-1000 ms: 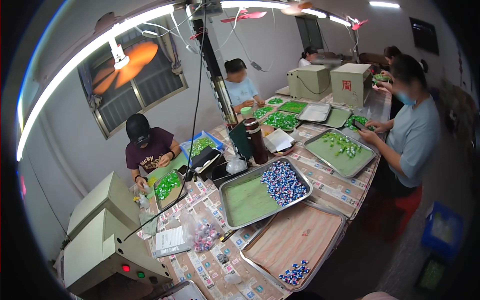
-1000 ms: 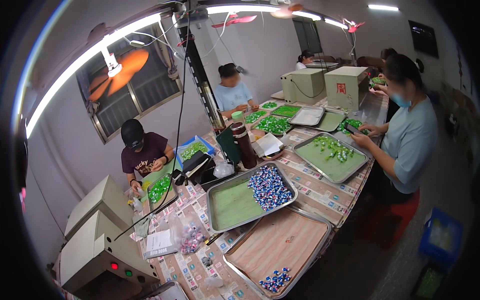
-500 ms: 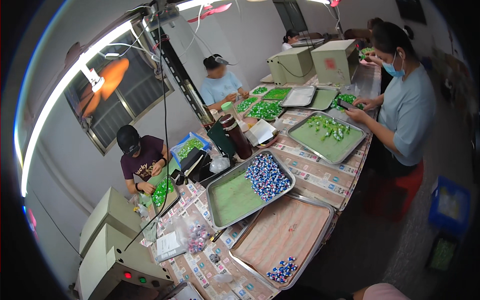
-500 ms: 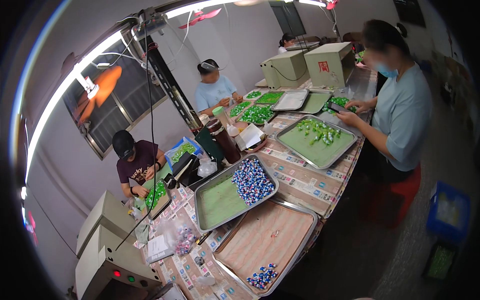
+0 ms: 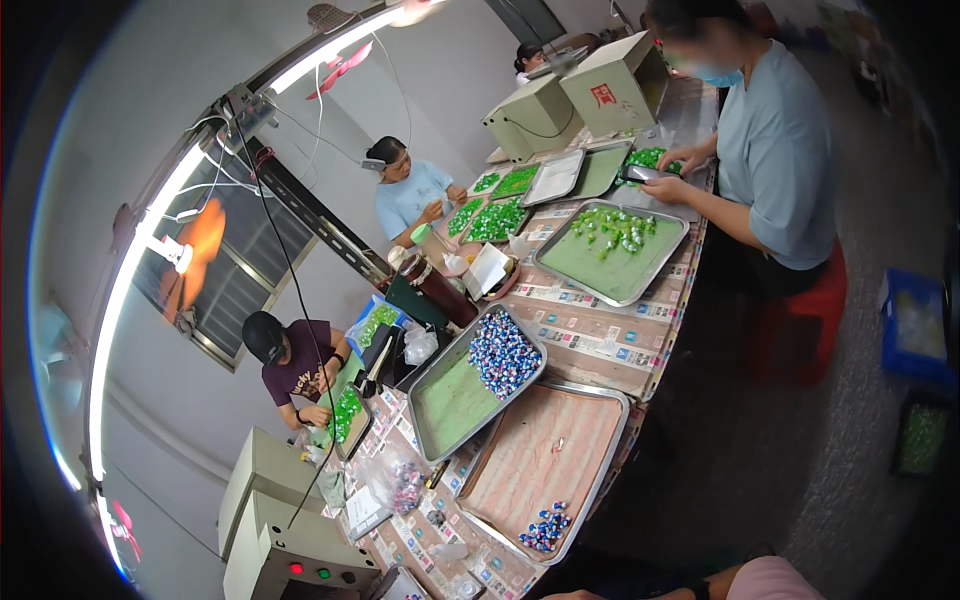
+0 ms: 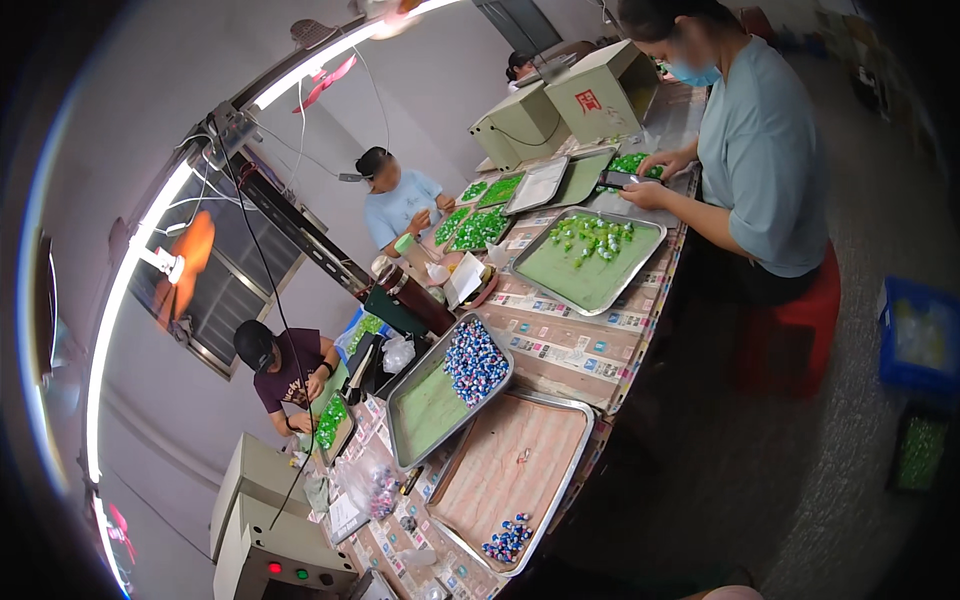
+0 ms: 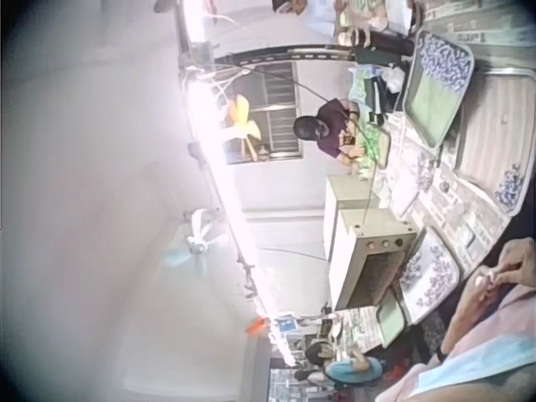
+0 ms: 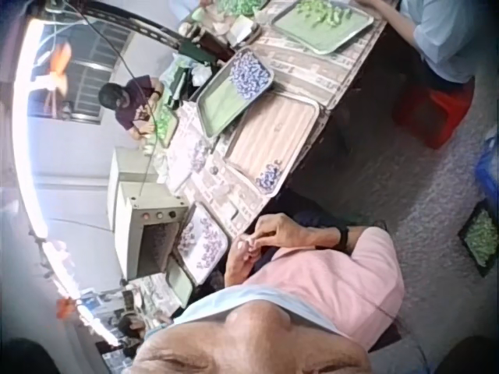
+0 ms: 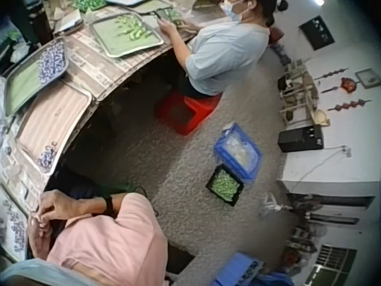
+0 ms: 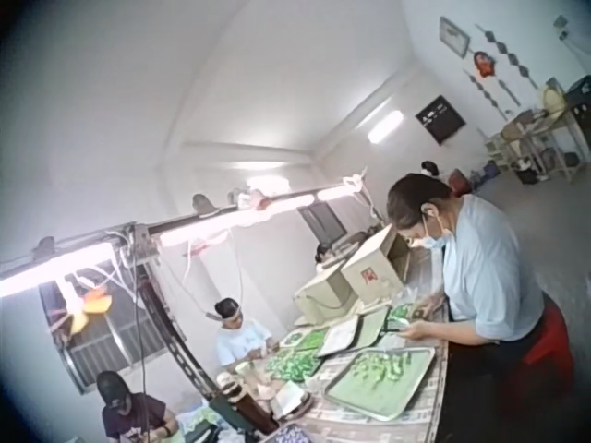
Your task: The person assembles small, colorful, capsule-shaped candies by hand. They pick up two halves from trays, press them together, and place the finished candy onto a metal tray. The process is repetitive and performed at a steady pace.
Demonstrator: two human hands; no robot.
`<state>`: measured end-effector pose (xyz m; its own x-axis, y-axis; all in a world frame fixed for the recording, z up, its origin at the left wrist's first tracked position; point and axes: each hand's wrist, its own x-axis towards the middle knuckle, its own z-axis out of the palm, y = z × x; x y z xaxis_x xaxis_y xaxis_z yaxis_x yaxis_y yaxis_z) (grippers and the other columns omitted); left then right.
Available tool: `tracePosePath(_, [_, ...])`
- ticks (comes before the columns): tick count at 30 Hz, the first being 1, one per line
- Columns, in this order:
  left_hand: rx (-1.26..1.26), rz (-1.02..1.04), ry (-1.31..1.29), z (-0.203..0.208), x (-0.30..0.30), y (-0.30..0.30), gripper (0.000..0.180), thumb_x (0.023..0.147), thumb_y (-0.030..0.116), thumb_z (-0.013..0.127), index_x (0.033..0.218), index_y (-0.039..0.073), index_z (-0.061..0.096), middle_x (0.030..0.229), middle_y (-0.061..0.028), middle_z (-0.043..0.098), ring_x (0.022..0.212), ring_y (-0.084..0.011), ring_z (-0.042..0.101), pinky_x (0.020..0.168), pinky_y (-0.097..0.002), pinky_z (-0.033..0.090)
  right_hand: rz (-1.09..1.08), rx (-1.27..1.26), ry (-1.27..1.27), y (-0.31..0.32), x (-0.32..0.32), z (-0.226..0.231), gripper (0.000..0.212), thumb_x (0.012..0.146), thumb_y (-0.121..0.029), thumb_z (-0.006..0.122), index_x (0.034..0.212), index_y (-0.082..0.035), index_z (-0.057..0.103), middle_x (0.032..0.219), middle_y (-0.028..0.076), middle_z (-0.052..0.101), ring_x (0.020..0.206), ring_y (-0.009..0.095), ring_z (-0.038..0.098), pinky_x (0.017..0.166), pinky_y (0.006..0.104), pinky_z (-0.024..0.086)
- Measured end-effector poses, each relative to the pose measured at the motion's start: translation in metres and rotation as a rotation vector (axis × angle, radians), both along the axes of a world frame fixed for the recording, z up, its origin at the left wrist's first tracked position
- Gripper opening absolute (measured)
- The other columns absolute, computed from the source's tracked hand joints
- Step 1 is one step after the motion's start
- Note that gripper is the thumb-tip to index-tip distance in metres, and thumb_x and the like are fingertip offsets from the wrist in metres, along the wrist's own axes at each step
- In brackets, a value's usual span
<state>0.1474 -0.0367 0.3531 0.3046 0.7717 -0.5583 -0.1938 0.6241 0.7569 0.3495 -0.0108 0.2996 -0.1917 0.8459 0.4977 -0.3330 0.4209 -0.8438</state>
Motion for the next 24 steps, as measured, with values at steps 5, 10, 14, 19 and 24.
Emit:
tracePosePath(5, [-0.016, -0.039, -0.040, 0.010, 0.013, -0.008, 0.025, 0.090, 0.031, 0.062, 0.088, 0.009, 0.052, 0.076, 0.0027, 0.044, 0.064, -0.0061, 0.035, 0.054, -0.0177, 0.029, 0.026, -0.006, 0.004, -0.007, 0.005, -0.001, 0.014, 0.075, -0.014, 0.075, 0.086, -0.005, 0.072, 0.081, 0.009, 0.064, 0.078, 0.023, 0.063, 0.071, 0.0329, 0.050])
tracePosePath(10, [-0.021, -0.048, -0.080, 0.011, 0.021, -0.019, 0.024, 0.090, 0.031, 0.062, 0.089, 0.009, 0.053, 0.077, 0.0030, 0.044, 0.065, -0.0057, 0.035, 0.054, -0.0171, 0.029, 0.048, 0.004, -0.044, -0.015, 0.010, -0.004, 0.014, 0.076, -0.016, 0.074, 0.086, -0.006, 0.071, 0.082, 0.009, 0.065, 0.078, 0.023, 0.064, 0.071, 0.0335, 0.050])
tracePosePath(14, [-0.005, -0.041, -0.074, 0.015, 0.031, -0.027, 0.024, 0.090, 0.031, 0.062, 0.088, 0.009, 0.053, 0.077, 0.0032, 0.045, 0.066, -0.0054, 0.035, 0.054, -0.0166, 0.029, 0.088, -0.069, -0.048, -0.025, 0.013, -0.006, 0.014, 0.077, -0.017, 0.074, 0.085, -0.005, 0.071, 0.082, 0.010, 0.065, 0.079, 0.024, 0.064, 0.072, 0.0338, 0.050])
tracePosePath(19, [-0.046, -0.003, -0.078, 0.020, 0.038, -0.037, 0.023, 0.090, 0.030, 0.062, 0.089, 0.008, 0.054, 0.077, 0.0034, 0.044, 0.067, -0.0049, 0.035, 0.055, -0.0161, 0.029, 0.106, -0.078, -0.062, -0.033, 0.012, -0.013, 0.015, 0.078, -0.018, 0.073, 0.085, -0.004, 0.070, 0.082, 0.011, 0.065, 0.080, 0.024, 0.064, 0.073, 0.0342, 0.050])
tracePosePath(24, [-0.057, -0.003, -0.095, 0.014, 0.033, -0.040, 0.029, 0.088, 0.033, 0.064, 0.095, 0.006, 0.055, 0.077, 0.0030, 0.046, 0.066, -0.0045, 0.036, 0.054, -0.0164, 0.030, 0.106, -0.079, -0.073, -0.038, 0.015, -0.010, 0.016, 0.079, -0.018, 0.073, 0.087, -0.004, 0.070, 0.083, 0.011, 0.065, 0.081, 0.025, 0.065, 0.073, 0.0343, 0.050])
